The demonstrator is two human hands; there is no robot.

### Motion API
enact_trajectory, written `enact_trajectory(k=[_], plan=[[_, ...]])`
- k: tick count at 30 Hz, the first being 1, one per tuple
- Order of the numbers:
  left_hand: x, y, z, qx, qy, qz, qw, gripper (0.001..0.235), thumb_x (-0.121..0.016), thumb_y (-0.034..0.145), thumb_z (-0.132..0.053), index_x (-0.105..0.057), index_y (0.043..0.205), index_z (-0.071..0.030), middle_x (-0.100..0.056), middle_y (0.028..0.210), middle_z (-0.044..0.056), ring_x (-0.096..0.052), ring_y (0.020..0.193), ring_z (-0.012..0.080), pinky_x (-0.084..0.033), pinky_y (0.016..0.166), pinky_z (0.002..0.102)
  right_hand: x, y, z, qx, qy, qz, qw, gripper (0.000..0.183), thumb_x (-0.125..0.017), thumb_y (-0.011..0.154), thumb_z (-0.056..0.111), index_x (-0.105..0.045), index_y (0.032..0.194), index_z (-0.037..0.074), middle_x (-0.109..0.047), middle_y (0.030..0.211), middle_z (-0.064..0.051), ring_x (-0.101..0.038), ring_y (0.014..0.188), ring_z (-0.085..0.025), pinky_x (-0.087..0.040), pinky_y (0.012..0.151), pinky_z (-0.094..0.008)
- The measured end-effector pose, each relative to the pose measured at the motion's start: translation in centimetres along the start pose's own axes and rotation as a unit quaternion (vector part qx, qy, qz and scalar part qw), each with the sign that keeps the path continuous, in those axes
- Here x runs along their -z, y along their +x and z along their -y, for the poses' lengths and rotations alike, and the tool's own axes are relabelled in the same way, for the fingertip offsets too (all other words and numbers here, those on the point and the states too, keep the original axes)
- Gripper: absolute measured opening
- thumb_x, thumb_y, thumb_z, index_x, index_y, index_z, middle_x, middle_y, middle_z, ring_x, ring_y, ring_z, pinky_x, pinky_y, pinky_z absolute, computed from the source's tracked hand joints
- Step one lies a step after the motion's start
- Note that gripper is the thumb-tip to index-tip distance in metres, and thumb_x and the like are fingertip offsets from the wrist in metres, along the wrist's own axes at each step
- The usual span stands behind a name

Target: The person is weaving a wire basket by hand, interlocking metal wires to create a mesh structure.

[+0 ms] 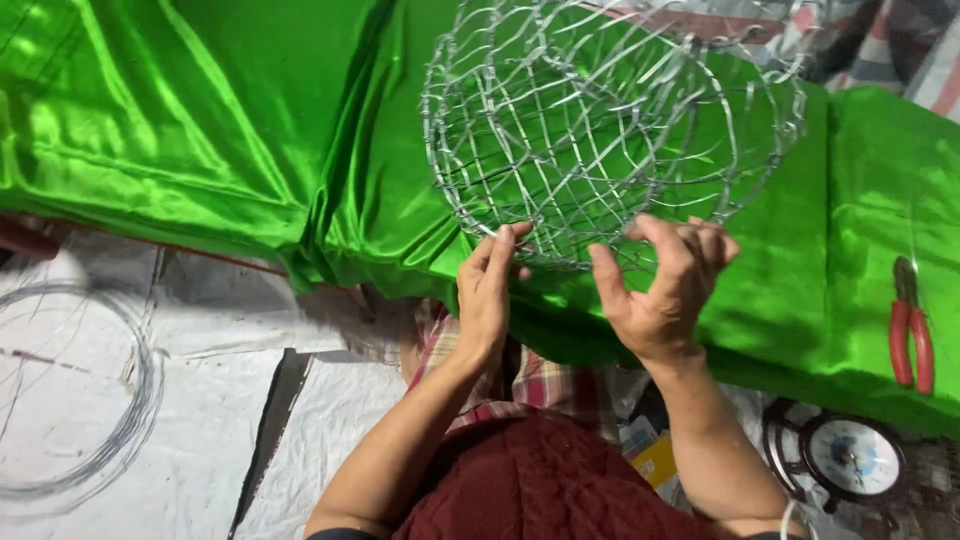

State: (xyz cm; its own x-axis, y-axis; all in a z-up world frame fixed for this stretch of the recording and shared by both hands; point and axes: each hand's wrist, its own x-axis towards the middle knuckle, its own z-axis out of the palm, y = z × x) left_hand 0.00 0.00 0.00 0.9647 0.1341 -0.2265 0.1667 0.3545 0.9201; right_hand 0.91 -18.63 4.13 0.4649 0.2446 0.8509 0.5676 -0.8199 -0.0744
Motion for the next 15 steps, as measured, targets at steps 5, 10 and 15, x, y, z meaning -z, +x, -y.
enact_trajectory(k=[5,10,15], plan=[[0.2,1.5,-1.4,0.021,0.001,0.062,0.998,0.054,-0.061,0.099,-0.047,-0.061,0.141,-0.013,-0.073,0.078,0.013,-0.073,0.065,0.0193,-0.044,0.062,0.024,-0.1,1.5,1.4,-0.033,0.028,-0.035,0.998,0.044,-0.08,0.098,0.027,-0.057,0.124,-0.002,-0.063,0.086,-0.006,-0.054,0.079,-0.026,-0.041,0.096,-0.05],[1.6,2.8,0.2,0.03,0.001,0.109,0.994,0.057,-0.062,0.1,-0.04,-0.05,0.152,-0.019,-0.073,0.075,0.012,-0.076,0.068,0.0201,-0.048,0.066,0.024,-0.7,0.8,1.1,-0.068,0.053,-0.073,0.994,0.041,-0.085,0.097,0.021,-0.055,0.112,-0.003,-0.064,0.077,-0.007,-0.054,0.069,-0.027,-0.044,0.086,-0.047],[2.1,3.1,0.4,0.021,-0.018,0.135,0.99,0.058,-0.062,0.102,-0.034,-0.047,0.154,-0.013,-0.073,0.076,0.015,-0.076,0.071,0.021,-0.058,0.072,0.028,-0.7,0.3,1.0,-0.109,0.066,-0.071,0.989,0.041,-0.089,0.096,0.018,-0.056,0.108,-0.004,-0.063,0.078,-0.008,-0.058,0.068,-0.024,-0.052,0.074,-0.04]])
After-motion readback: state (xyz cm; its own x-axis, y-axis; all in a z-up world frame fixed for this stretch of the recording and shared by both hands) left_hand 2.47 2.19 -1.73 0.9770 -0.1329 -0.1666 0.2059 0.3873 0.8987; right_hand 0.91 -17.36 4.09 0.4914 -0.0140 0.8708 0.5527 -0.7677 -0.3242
